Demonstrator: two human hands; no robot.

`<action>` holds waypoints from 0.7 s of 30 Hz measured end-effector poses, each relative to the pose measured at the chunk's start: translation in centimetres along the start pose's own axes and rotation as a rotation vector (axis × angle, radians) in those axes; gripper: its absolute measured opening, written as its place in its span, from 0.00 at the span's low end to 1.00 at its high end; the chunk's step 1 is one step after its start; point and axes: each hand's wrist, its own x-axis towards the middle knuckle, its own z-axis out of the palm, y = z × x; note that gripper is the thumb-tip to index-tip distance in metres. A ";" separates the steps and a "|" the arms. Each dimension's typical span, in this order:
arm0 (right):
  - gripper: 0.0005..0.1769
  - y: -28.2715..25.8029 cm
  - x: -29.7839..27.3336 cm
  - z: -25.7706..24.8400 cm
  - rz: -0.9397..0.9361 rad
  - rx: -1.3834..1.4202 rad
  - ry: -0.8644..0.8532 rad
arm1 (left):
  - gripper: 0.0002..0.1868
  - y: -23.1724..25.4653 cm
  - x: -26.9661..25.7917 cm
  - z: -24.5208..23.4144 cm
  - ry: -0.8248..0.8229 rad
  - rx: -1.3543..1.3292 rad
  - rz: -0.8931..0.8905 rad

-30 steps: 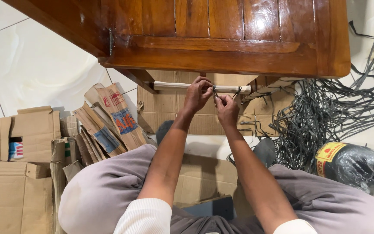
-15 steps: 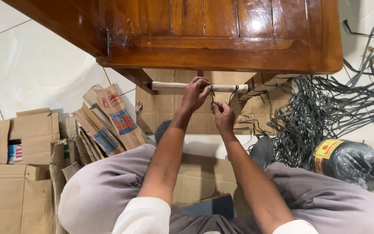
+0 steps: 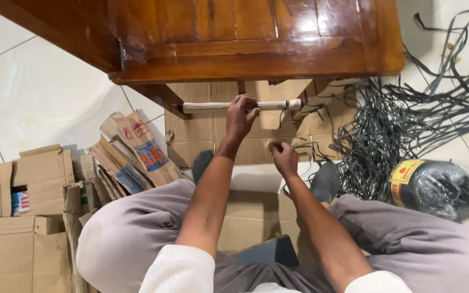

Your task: Wrapping the legs of a wooden chair with cardboard and securing them with plastic strips for protection.

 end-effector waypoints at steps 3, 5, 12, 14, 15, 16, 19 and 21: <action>0.14 3.9 0.5 -0.1 -0.016 -0.074 0.024 | 0.18 0.4 -1.2 0.0 0.045 0.064 0.078; 0.13 5.8 0.2 -0.6 0.032 -0.107 0.057 | 0.20 0.7 -2.4 0.4 0.066 0.062 0.092; 0.10 10.2 -0.5 -3.4 0.109 -0.214 0.244 | 0.22 3.2 -7.0 2.1 0.137 0.138 0.258; 0.10 10.6 -0.8 -4.3 0.109 -0.189 0.301 | 0.20 3.4 -8.5 2.6 0.060 0.127 0.207; 0.09 10.8 -0.9 -4.8 0.098 -0.166 0.349 | 0.17 3.5 -9.2 2.9 -0.003 0.120 0.151; 0.09 10.7 -0.9 -5.4 0.107 -0.164 0.357 | 0.17 3.2 -9.7 3.1 -0.015 0.119 0.156; 0.09 10.9 -0.8 -7.1 0.150 -0.166 0.429 | 0.11 2.3 -11.2 3.9 -0.255 0.075 0.068; 0.10 11.6 -0.5 -8.1 0.072 -0.332 0.512 | 0.07 1.5 -12.0 4.3 -0.429 0.097 0.115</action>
